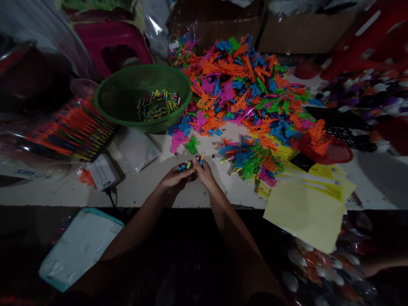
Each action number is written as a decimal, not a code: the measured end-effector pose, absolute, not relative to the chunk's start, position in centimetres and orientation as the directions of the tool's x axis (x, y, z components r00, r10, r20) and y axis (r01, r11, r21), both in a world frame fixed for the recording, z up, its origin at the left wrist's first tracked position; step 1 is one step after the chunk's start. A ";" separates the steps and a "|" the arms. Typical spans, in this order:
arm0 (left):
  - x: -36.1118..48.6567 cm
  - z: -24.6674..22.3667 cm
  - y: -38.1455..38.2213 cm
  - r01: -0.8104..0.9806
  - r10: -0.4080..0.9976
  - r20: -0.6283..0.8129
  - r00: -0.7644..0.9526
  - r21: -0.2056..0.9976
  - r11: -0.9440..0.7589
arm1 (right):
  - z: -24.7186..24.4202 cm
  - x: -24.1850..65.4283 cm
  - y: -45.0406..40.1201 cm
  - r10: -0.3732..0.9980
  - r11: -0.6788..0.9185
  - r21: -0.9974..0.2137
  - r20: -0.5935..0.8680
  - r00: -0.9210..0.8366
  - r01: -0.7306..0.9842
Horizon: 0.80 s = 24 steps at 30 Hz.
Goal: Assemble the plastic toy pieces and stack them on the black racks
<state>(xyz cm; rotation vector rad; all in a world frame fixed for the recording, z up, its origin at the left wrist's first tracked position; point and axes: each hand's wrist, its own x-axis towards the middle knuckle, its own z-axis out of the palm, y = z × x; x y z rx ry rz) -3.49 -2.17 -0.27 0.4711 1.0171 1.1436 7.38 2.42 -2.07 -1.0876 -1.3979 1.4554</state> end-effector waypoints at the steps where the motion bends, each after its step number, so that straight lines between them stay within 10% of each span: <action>1: -3.5 -0.4 -2.1 -0.525 0.919 -0.392 0.036 0.775 0.352 | -2.0 7.4 2.4 0.952 -0.034 -0.999 -0.032 -0.304 -0.001; 8: -3.5 -0.7 -1.6 -0.477 0.939 -0.343 -0.024 0.829 0.291 | -2.1 7.6 2.7 0.915 -0.007 -0.998 0.020 -0.402 -0.064; 13: -5.3 0.1 -1.6 -0.547 0.829 -0.530 0.176 0.648 0.530 | -2.5 7.7 3.0 0.949 -0.029 -0.990 0.016 -0.316 -0.139; 17: -5.8 -0.1 -1.7 -0.566 0.751 -0.589 0.297 0.525 0.636 | -2.9 7.7 3.0 0.948 0.223 -0.972 0.233 -0.219 -0.066; 24: -5.0 -0.6 -1.5 -0.524 0.715 -0.629 0.305 0.516 0.678 | -3.9 7.6 3.2 0.579 0.662 -0.748 0.465 -0.670 0.053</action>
